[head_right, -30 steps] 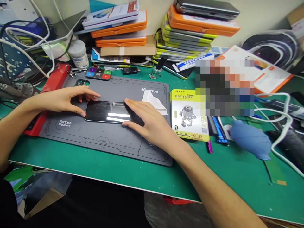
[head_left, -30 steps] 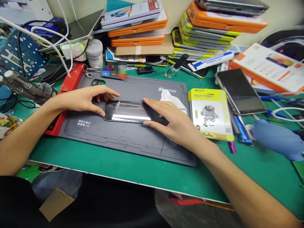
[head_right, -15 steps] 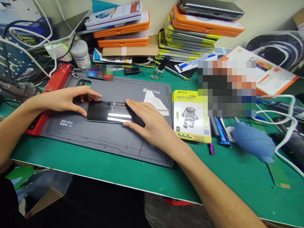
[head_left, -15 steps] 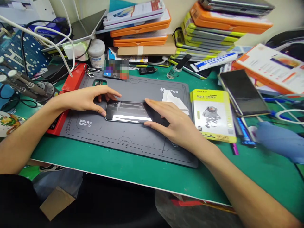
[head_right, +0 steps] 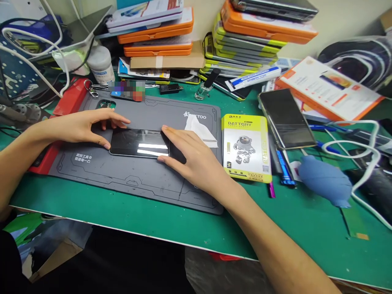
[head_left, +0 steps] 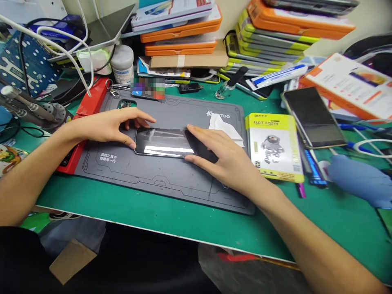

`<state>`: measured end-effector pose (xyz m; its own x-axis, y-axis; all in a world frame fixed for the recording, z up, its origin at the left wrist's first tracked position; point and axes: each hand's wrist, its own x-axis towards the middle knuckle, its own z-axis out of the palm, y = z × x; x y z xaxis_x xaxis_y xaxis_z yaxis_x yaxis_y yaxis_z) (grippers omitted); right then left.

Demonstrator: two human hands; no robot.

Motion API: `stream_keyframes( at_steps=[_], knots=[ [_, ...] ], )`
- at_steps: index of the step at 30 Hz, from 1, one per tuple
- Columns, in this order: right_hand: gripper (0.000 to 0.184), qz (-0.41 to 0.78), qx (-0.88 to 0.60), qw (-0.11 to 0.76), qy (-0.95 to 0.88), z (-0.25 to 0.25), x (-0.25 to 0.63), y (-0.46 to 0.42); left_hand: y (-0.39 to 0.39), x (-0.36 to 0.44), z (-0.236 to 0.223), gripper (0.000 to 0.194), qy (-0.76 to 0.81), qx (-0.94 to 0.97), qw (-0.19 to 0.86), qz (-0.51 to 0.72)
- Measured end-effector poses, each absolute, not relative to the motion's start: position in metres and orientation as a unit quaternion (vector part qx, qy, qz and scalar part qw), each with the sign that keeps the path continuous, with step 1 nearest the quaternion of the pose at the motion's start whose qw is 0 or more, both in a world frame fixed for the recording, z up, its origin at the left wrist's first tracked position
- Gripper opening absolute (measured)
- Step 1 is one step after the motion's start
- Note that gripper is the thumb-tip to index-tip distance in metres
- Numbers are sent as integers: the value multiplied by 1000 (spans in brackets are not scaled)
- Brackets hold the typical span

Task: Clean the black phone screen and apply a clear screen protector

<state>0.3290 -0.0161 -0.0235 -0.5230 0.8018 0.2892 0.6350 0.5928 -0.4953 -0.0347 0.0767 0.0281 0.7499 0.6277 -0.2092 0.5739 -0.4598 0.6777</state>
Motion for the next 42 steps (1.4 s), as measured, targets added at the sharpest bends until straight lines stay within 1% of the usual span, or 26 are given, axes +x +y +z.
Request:
stream_keyframes(
  at_steps=[5,10,18,25,30,36,42],
  knots=[
    [68,155,-426,235,-860,-23,330,-16,77,-35,27,87,348,854,384,45],
    [69,153,-437,212,-861,-23,330,-16,77,-35,27,85,340,858,383,49],
    [70,146,-429,211,-866,-22,330,-14,75,-32,32,82,351,858,371,50],
    [68,145,-431,207,-866,-21,331,-14,73,-31,34,87,349,862,364,53],
    [68,142,-432,207,-866,-21,331,-14,73,-31,35,81,348,870,347,42],
    [68,142,-431,207,-867,-21,331,-15,76,-33,32,86,342,872,348,30],
    [67,138,-428,212,-868,-22,331,-15,77,-33,31,77,326,882,340,32]
  ],
)
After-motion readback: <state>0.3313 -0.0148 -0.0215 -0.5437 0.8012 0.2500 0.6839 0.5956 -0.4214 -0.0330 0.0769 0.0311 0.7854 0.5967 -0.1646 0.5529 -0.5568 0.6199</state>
